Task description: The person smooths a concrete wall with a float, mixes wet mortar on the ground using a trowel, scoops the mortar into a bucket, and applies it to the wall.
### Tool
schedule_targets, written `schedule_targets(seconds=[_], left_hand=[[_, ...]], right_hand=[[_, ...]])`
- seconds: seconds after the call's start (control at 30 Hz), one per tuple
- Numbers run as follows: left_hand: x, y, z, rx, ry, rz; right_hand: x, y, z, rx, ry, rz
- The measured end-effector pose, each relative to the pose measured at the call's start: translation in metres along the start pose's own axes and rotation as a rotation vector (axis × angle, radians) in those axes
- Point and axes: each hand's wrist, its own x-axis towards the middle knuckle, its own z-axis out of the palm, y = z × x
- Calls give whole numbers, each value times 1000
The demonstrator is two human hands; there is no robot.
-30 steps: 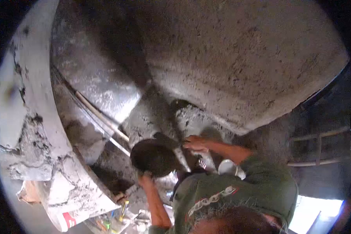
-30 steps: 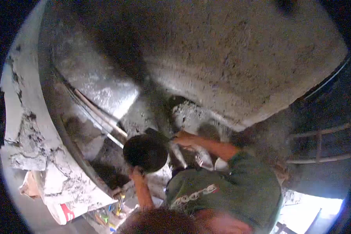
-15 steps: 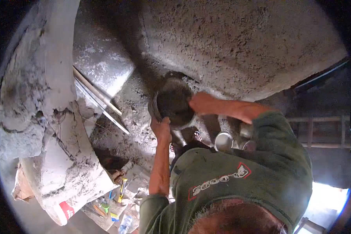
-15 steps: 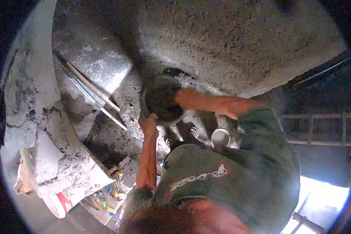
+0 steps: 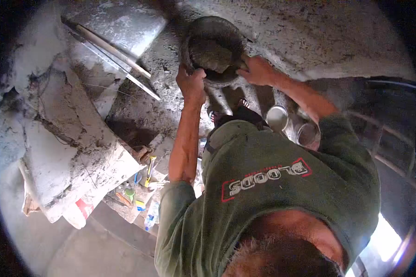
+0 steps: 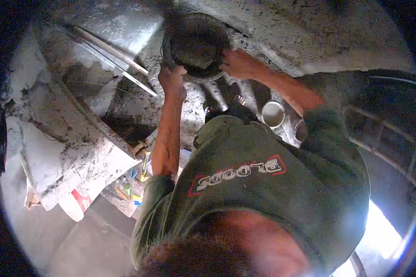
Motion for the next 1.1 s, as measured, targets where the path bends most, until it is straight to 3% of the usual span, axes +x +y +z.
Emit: schedule_targets(seconds=[0.1,0.13,0.27,0.37,0.43,0.47,0.5,0.53,0.6,0.63,0.7,0.73,0.77,0.8,0.83,0.87,0.93,0.97,1.03,1.1], left_hand=[[19,-17,-15,88,84,10],[18,-13,-14,-12,160,-136],[25,0,-3,-167,257,-110],[37,-19,-11,-178,330,-74],[50,-37,-28,-77,361,-41],[49,-27,-21,-142,483,-165],[52,-38,-39,-166,448,-230],[59,-36,-44,-263,506,-250],[57,-42,-56,0,639,-261],[49,-73,-100,389,468,-64],[44,-89,-127,348,548,-75],[45,-85,-124,-98,779,-272],[22,-95,-149,668,576,-109],[19,-96,-154,1042,435,-40],[15,-97,-158,1409,333,79],[16,-81,-140,883,598,39],[14,-59,-119,338,818,6],[11,-52,-116,141,813,-27],[13,-30,-96,-50,804,-64],[23,-8,-66,-37,1012,-40]], right_hand=[[19,41,29,-125,-40,116],[22,24,0,-183,-210,155],[56,49,-9,-188,-146,83],[98,79,-15,-265,-93,-43],[135,82,-41,-388,-222,-243],[150,75,-56,-381,-226,-265],[165,67,-73,-380,-231,-285],[182,64,-87,-445,-248,-418],[210,51,-111,-513,-267,-562],[218,39,-130,-350,-291,-554],[238,36,-159,-192,-319,-558],[251,37,-171,-111,-283,-768],[264,37,-180,-26,-245,-978],[291,54,-173,255,-567,-622],[320,78,-176,402,-719,-496],[351,97,-188,545,-866,-361],[413,137,-222,321,-542,-335],[439,159,-236,145,-314,-284],[470,196,-279,-62,172,-138],[460,197,-318,-69,560,-79]])
